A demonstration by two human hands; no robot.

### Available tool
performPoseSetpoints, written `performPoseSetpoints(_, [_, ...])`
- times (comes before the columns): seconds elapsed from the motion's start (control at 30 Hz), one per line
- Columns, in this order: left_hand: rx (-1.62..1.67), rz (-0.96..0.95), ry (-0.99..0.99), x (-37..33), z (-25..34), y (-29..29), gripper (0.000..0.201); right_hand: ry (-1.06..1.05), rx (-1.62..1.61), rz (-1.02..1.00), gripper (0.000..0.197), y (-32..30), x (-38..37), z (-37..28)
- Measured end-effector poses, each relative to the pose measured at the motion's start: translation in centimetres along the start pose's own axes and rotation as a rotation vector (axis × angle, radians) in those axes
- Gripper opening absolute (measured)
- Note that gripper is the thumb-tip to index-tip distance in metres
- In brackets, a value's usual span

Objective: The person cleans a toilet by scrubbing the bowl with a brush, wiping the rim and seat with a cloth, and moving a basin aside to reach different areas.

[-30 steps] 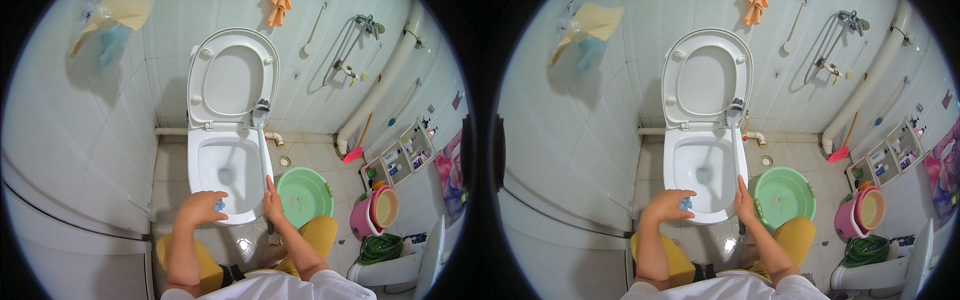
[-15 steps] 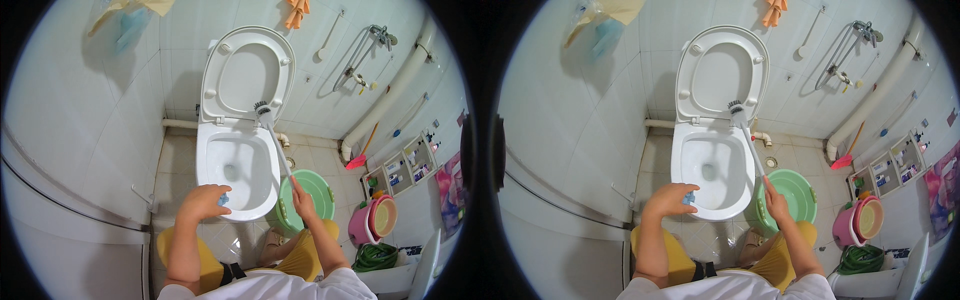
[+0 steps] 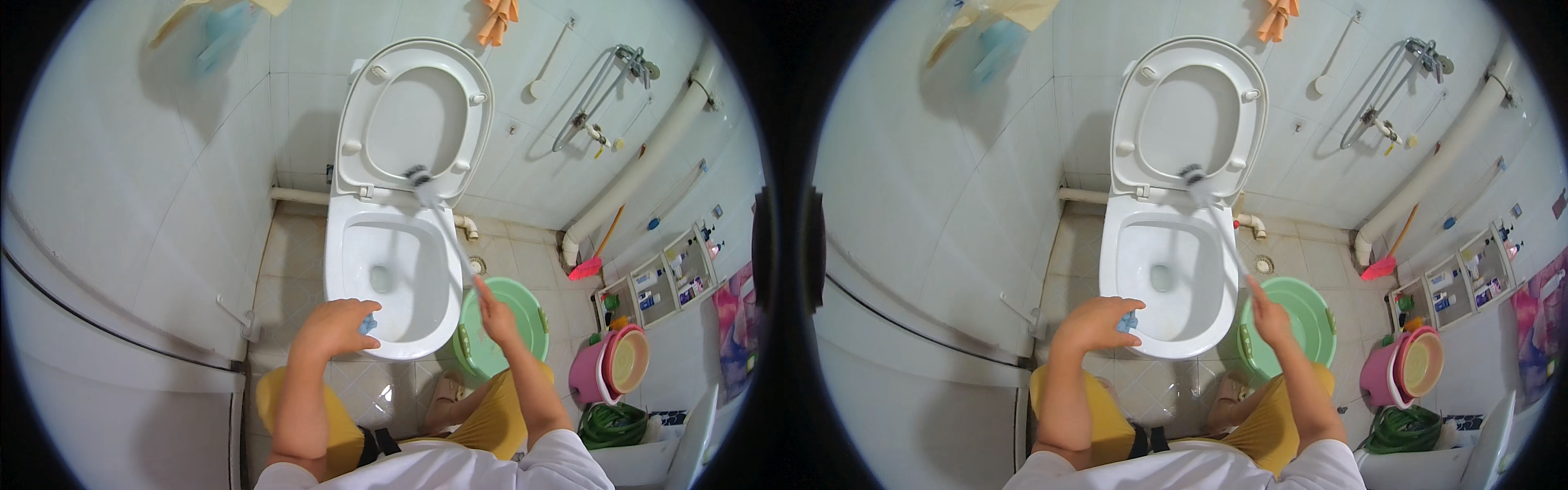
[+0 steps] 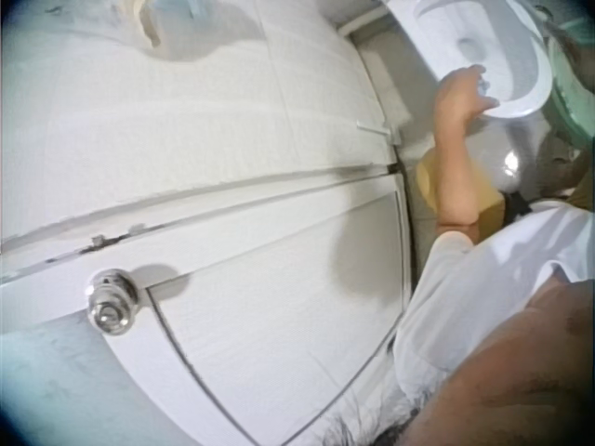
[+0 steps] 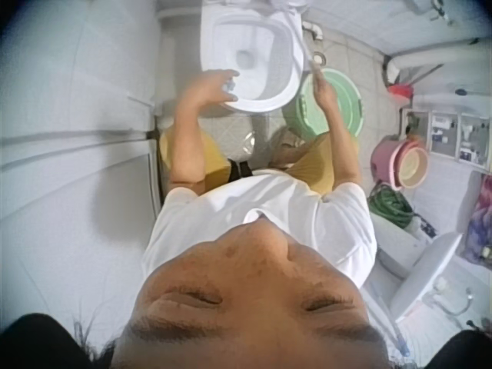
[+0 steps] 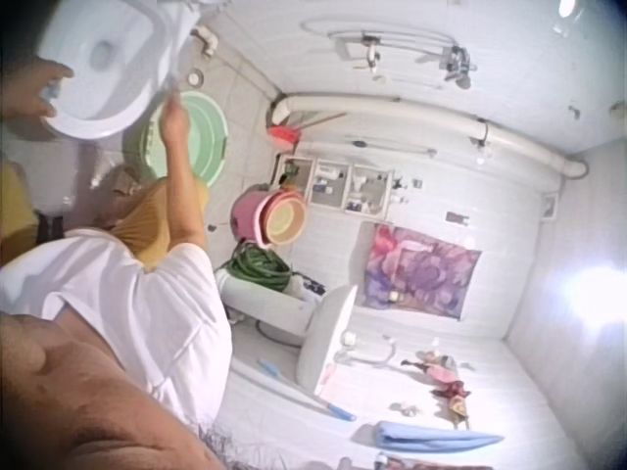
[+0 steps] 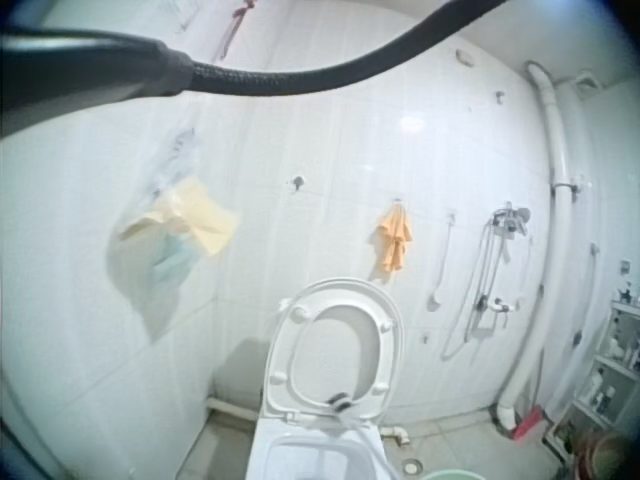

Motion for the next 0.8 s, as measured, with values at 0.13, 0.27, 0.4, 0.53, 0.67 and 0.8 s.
performPoseSetpoints(0.13, [-0.049,0.039,-0.049,0.7,-0.5,-0.2,0.059,0.025,0.122,0.033,0.052,-3.9,0.2,1.0])
performPoseSetpoints(0.27, [-0.062,0.027,-0.07,0.7,-0.5,-0.3,0.058,0.02,0.179,-0.029,0.052,-1.1,-0.6,-0.7])
performPoseSetpoints(0.4, [-0.053,0.021,-0.053,0.1,-0.1,-0.4,0.058,-0.145,0.083,-0.047,0.052,1.6,-0.3,-4.0])
performPoseSetpoints(0.53, [-0.035,-0.009,-0.052,-0.3,-0.4,0.0,0.061,-0.148,0.134,-0.16,0.051,1.8,-0.9,-8.8])
performPoseSetpoints(0.67, [-0.019,0.067,-0.025,-0.8,-0.7,-0.4,0.061,-0.203,0.05,-0.136,0.049,1.7,-2.1,-9.4])
performPoseSetpoints(0.8, [0.005,0.067,-0.08,0.0,-1.6,-0.8,0.059,0.25,-0.495,-0.565,0.051,2.1,2.9,-10.0])
Point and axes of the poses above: each hand's wrist, its own x-axis away from the middle knuckle, its own y-axis out of the palm, z = x × y, the point moved 10 cm from there along -x, towards the middle knuckle, and after that the axes turned 10 degrees about -x, right-handed, at the moved point
